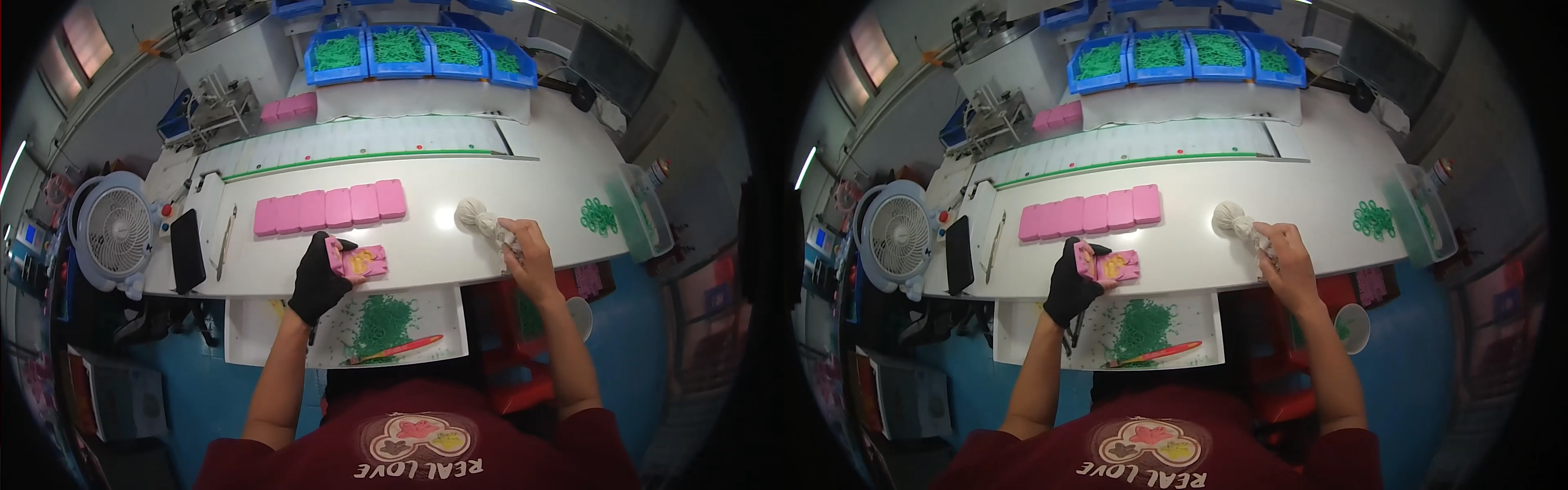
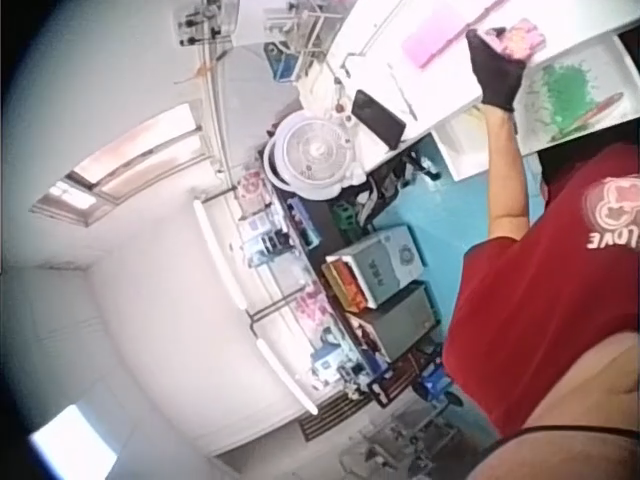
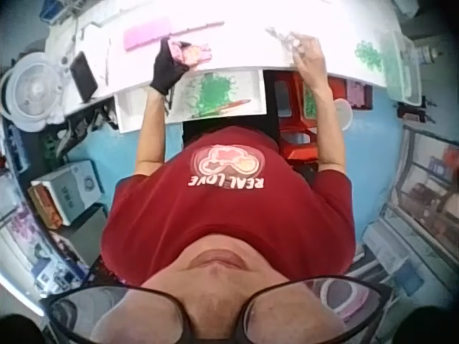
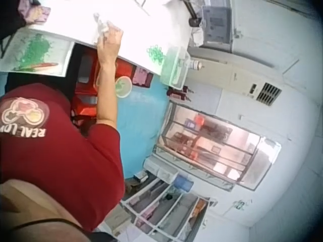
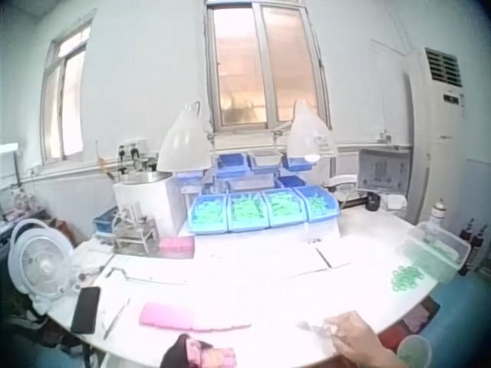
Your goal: The recorder is assembling small green plastic chain links and placing them into pink silicone molds at a production workbench.
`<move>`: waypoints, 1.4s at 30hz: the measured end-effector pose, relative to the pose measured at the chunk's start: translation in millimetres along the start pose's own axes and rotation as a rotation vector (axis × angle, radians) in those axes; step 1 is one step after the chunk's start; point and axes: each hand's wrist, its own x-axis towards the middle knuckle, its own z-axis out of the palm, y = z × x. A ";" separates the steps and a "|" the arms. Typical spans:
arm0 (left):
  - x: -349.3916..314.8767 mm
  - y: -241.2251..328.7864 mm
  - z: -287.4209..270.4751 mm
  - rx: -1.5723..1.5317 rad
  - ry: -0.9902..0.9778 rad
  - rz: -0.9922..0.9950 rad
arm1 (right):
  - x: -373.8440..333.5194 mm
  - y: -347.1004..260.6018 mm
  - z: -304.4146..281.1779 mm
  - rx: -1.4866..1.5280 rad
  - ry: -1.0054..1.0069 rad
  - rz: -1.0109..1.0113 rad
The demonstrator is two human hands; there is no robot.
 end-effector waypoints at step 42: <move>-10.3 64.9 33.1 -0.479 -0.077 -0.111 | 21.6 -124.6 68.1 0.873 -0.218 0.420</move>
